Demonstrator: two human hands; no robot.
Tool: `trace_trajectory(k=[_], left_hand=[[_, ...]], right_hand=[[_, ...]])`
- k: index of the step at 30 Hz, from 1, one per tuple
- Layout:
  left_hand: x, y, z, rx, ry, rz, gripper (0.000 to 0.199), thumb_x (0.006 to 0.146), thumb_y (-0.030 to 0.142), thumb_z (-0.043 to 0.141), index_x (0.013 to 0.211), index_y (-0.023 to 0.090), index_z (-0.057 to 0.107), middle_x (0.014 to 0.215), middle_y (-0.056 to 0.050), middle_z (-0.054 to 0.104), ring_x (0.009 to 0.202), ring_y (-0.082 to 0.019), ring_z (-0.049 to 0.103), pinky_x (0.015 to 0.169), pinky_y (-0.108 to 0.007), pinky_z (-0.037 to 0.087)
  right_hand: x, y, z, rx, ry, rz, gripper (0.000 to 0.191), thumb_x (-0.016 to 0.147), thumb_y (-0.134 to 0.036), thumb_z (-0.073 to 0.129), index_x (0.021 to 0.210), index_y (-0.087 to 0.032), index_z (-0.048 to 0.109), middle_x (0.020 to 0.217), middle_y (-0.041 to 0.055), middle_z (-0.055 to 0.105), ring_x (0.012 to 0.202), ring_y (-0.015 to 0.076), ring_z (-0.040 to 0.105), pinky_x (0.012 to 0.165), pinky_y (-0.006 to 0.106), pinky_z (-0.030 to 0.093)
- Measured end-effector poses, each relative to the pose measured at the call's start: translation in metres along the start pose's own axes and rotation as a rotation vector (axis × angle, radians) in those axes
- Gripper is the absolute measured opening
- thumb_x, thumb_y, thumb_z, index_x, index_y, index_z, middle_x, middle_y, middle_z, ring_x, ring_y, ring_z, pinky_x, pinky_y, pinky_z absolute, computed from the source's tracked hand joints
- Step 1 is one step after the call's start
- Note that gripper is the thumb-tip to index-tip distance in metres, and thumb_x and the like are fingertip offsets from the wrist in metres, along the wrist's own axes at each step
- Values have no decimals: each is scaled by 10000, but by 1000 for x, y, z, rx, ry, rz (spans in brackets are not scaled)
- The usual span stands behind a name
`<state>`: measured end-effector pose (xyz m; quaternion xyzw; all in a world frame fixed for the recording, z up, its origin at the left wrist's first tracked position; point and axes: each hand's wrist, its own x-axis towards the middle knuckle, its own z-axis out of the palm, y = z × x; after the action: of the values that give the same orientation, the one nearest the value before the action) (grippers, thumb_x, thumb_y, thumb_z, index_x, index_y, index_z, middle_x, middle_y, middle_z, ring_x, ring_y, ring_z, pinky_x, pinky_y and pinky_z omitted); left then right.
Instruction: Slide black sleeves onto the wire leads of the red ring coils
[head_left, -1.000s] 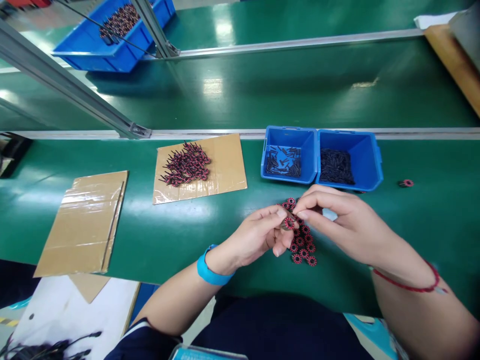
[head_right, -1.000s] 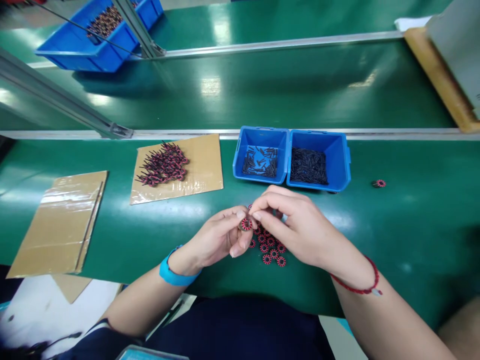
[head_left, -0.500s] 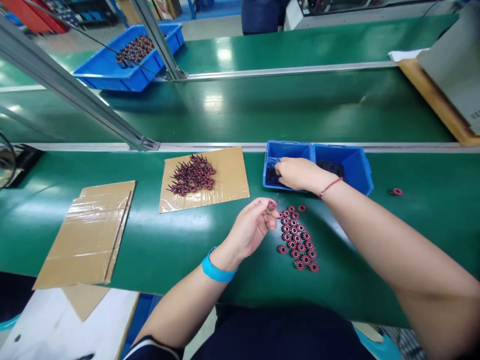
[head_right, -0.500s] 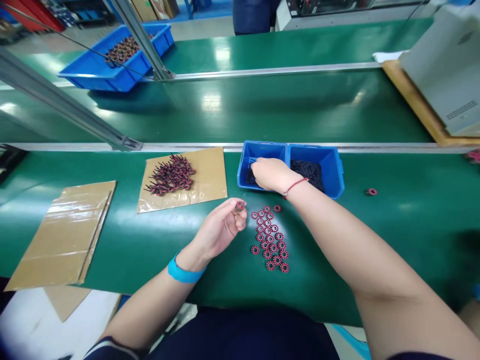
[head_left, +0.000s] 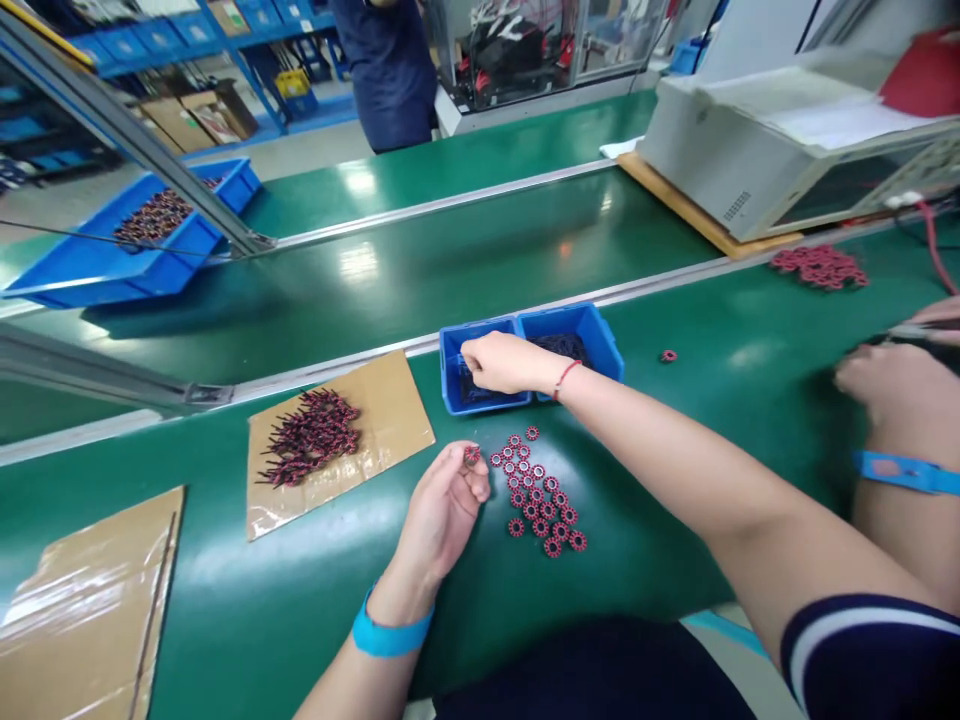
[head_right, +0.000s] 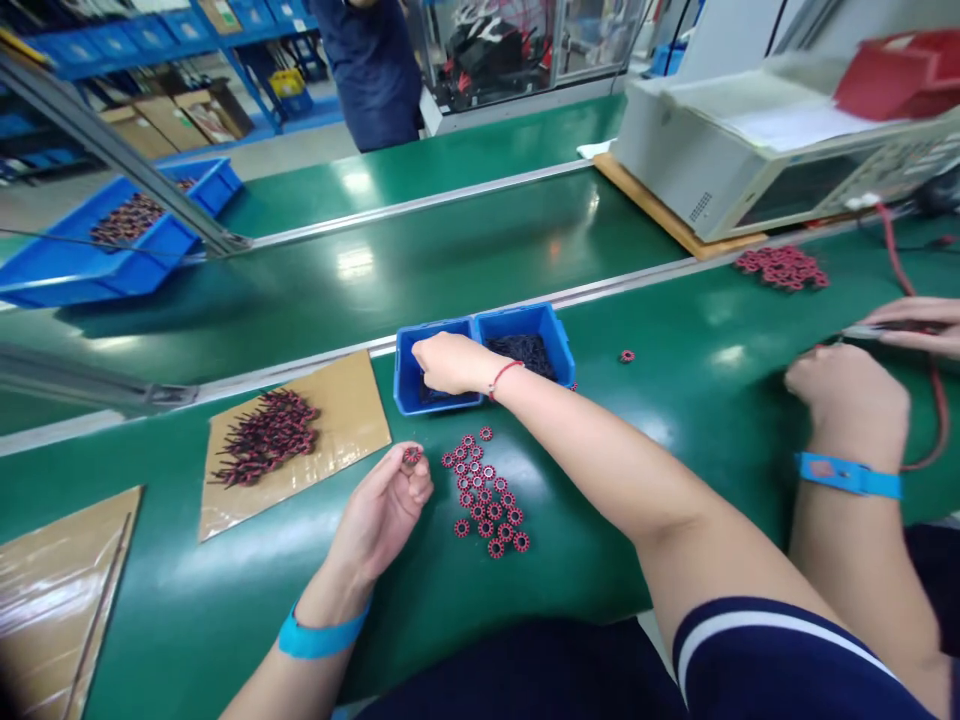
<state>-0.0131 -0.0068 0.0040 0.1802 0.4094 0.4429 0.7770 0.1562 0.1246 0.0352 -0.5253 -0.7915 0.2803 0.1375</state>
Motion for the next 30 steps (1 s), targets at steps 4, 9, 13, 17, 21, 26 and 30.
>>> trace_trajectory(k=[4,9,13,17,21,26,30], left_hand=[[-4,-2,2,8,-22,-2,208,818,284,753,896,119,652,684,-11,651,550,-73,546,535,-185,428],[-12,-6,3,18,-140,-67,282,811,346,771,944,122,663,728,-32,702,555,-88,615,561,-191,471],[-14,-10,1,-2,-226,-125,291,833,377,746,960,128,666,750,-49,727,560,-113,659,554,-207,498],[-14,-13,-1,0,-271,-151,291,857,400,717,960,136,654,758,-47,731,545,-112,663,554,-214,512],[-15,-13,-1,36,-286,-172,310,861,428,707,931,134,637,732,-43,722,530,-111,657,532,-207,502],[-16,-12,1,45,-292,-183,331,855,440,713,932,129,630,726,-42,719,527,-106,655,543,-202,505],[-15,-12,1,42,-293,-183,335,849,436,722,941,125,636,722,-39,716,527,-103,653,540,-200,506]], right_hand=[[-33,1,-8,277,107,-22,192,843,-81,563,1000,-127,665,842,53,726,747,140,663,713,274,531],[-87,-2,6,865,157,63,179,856,-280,662,976,-149,676,794,33,710,664,120,656,632,262,545],[-120,-11,28,1182,217,208,168,808,-325,762,855,-183,685,763,21,723,656,123,679,608,246,553],[-133,-18,41,1196,283,218,112,832,-305,761,850,-205,714,810,26,755,682,115,704,650,230,580],[-136,-21,41,1155,265,152,26,870,-255,729,877,-231,729,864,18,766,718,108,713,685,222,594],[-140,-23,38,1108,240,134,43,895,-240,704,905,-265,737,883,-5,767,733,92,710,697,196,590],[-140,-24,38,1105,232,121,56,898,-235,698,905,-274,738,903,-14,766,753,86,709,716,188,589]])
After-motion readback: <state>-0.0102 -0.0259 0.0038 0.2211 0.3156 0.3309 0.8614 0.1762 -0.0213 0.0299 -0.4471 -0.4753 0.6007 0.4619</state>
